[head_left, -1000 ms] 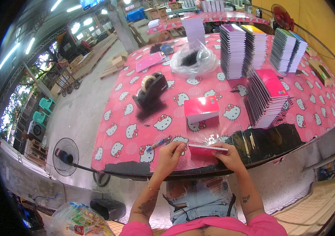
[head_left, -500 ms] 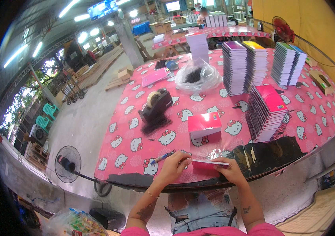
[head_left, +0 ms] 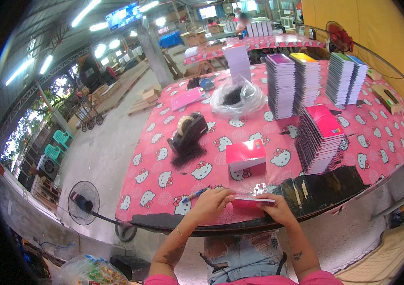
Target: The person wraps individual pink notepads in clear plastic film and stacks them into piles on a table.
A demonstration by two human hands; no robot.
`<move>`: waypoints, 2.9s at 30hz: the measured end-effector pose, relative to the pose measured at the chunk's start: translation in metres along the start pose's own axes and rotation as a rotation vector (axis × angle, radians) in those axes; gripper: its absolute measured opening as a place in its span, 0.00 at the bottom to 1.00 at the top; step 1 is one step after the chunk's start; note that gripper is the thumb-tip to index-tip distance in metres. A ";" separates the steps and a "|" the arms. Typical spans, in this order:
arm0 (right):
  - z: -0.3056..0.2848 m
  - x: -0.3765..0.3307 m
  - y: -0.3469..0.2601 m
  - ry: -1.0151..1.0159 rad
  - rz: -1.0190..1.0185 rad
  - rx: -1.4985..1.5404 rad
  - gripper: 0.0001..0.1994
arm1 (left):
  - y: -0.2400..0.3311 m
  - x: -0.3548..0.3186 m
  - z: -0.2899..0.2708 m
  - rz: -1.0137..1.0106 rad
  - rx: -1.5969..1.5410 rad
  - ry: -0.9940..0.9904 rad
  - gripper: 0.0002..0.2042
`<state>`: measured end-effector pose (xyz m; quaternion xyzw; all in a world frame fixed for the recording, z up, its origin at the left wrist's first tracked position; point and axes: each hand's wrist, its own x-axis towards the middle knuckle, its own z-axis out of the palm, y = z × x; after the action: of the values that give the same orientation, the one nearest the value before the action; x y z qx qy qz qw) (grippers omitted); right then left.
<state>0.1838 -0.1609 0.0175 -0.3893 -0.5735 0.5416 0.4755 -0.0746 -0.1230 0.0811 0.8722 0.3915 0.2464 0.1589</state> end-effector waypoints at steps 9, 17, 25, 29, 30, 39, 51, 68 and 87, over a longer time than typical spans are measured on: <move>0.000 -0.001 0.002 -0.006 0.026 -0.018 0.12 | -0.016 -0.003 0.010 0.092 0.085 0.012 0.15; 0.021 -0.012 -0.017 0.238 0.024 0.102 0.13 | 0.025 -0.017 0.056 0.025 0.619 0.279 0.39; 0.026 -0.017 -0.024 0.215 0.030 0.129 0.13 | 0.022 0.000 0.044 -0.055 0.652 0.255 0.43; 0.018 -0.019 -0.019 0.261 -0.031 0.119 0.13 | 0.043 -0.039 0.075 0.120 0.495 0.168 0.43; 0.021 -0.018 -0.020 0.227 -0.033 0.148 0.14 | 0.040 -0.034 0.069 0.056 0.555 0.195 0.43; 0.029 -0.019 -0.020 0.149 -0.063 0.139 0.12 | 0.047 -0.028 0.065 0.030 0.558 0.197 0.44; 0.037 -0.021 -0.028 0.024 -0.013 0.140 0.13 | 0.053 -0.005 0.044 0.005 0.675 0.157 0.47; 0.023 -0.016 -0.004 -0.034 -0.028 0.092 0.17 | 0.063 0.006 0.055 -0.051 0.457 0.279 0.43; 0.007 -0.006 0.020 -0.044 0.033 0.036 0.18 | 0.051 -0.017 0.092 0.120 0.366 0.061 0.42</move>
<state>0.1775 -0.1663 -0.0031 -0.3782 -0.5675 0.5681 0.4606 -0.0022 -0.1766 0.0238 0.9005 0.3816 0.2062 -0.0292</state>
